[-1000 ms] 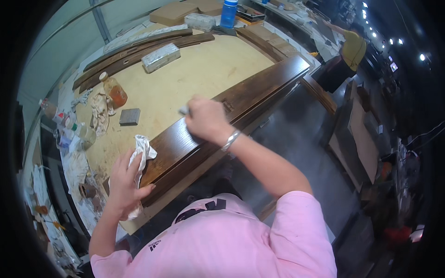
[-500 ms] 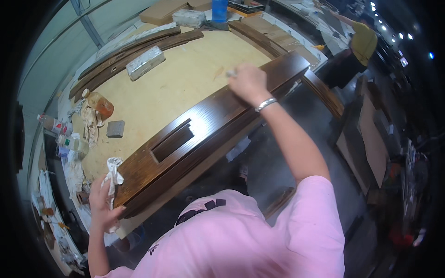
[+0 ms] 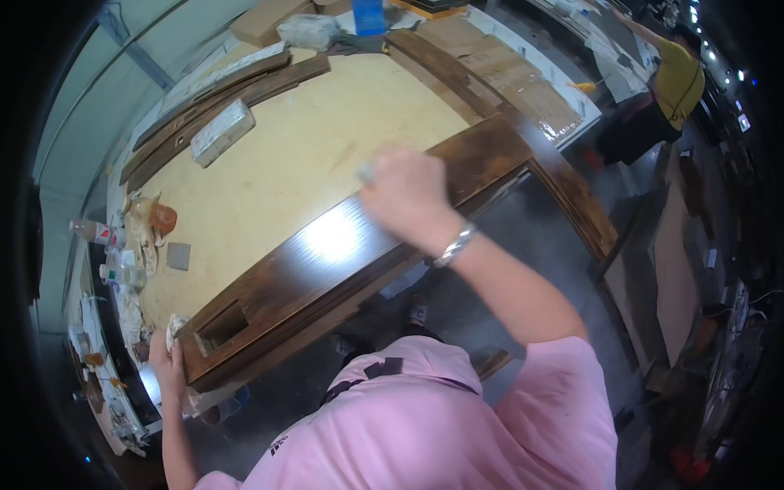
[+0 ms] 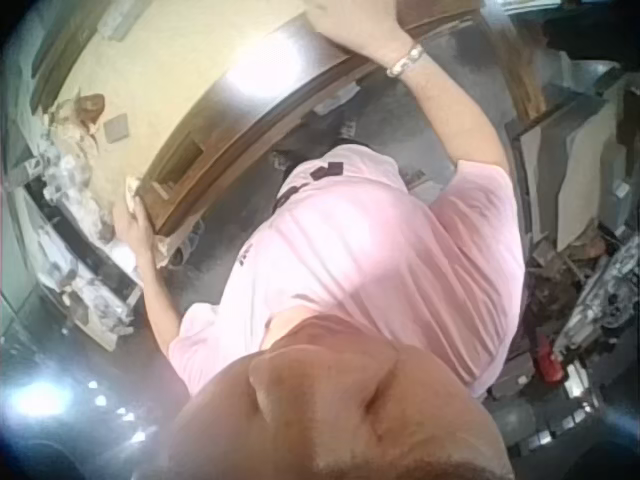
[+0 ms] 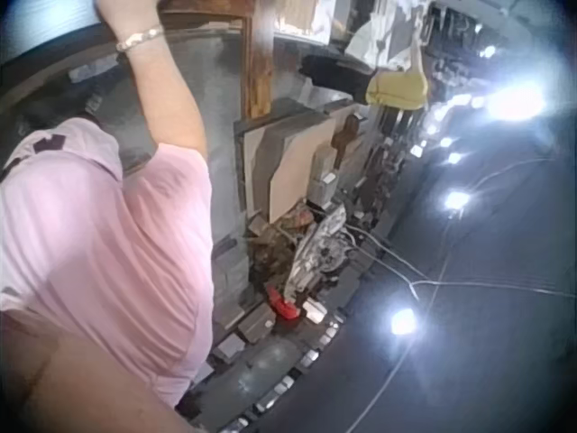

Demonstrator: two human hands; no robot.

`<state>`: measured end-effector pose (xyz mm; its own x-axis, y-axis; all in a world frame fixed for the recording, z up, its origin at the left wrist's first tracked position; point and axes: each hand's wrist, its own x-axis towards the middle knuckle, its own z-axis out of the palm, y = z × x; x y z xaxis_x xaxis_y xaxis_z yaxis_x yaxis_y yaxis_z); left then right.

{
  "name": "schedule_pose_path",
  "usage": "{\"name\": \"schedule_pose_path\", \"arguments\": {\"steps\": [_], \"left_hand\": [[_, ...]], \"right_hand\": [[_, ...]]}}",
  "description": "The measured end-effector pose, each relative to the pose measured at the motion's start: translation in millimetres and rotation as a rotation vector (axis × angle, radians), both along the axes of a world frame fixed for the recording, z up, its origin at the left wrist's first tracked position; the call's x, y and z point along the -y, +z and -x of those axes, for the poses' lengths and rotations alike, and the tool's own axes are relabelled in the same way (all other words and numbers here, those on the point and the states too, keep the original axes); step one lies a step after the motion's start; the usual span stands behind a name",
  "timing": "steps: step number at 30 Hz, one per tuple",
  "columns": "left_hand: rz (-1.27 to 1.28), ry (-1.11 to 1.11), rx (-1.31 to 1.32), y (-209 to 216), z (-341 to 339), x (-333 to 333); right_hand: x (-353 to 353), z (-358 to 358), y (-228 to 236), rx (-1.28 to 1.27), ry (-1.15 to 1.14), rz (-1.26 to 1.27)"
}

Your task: The person rubs a wood piece with a cloth and a sanding block, then applies liquid from a bottle to the cloth and continues rubbing the wood surface.

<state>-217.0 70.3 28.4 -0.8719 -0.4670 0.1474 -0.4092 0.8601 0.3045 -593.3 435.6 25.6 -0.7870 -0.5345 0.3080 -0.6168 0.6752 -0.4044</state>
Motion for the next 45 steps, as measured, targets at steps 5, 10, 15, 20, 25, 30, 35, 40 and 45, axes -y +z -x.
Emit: {"name": "schedule_pose_path", "arguments": {"steps": [5,10,15,20,25,30,35,40,45], "left_hand": [[-0.035,-0.028,-0.057,-15,8,8],[0.0,-0.002,-0.064,-15,4,9],[0.07,0.034,-0.041,-9,3,3],[0.14,0.141,0.056,-7,5,-8],[0.156,0.096,-0.038,0,16,-12],[0.099,0.057,-0.084,-6,16,20],[0.472,-0.22,-0.482,19,42,48],[0.239,-0.157,-0.717,36,-66,135],[-0.185,0.717,-0.852,-96,-246,279]], "right_hand": [[11,-4,-14,-0.015,0.204,0.146],[-101,118,-18,-0.134,-0.275,-0.019],[-151,169,-6,-0.22,-0.382,0.014],[-100,120,-4,0.098,0.02,0.454],[-70,98,-1,0.299,0.069,0.467],[11,39,31,0.398,0.284,0.481],[110,-41,73,0.518,0.519,0.391],[213,-127,91,0.626,0.603,0.395],[355,-214,89,0.771,0.744,0.15]]}}
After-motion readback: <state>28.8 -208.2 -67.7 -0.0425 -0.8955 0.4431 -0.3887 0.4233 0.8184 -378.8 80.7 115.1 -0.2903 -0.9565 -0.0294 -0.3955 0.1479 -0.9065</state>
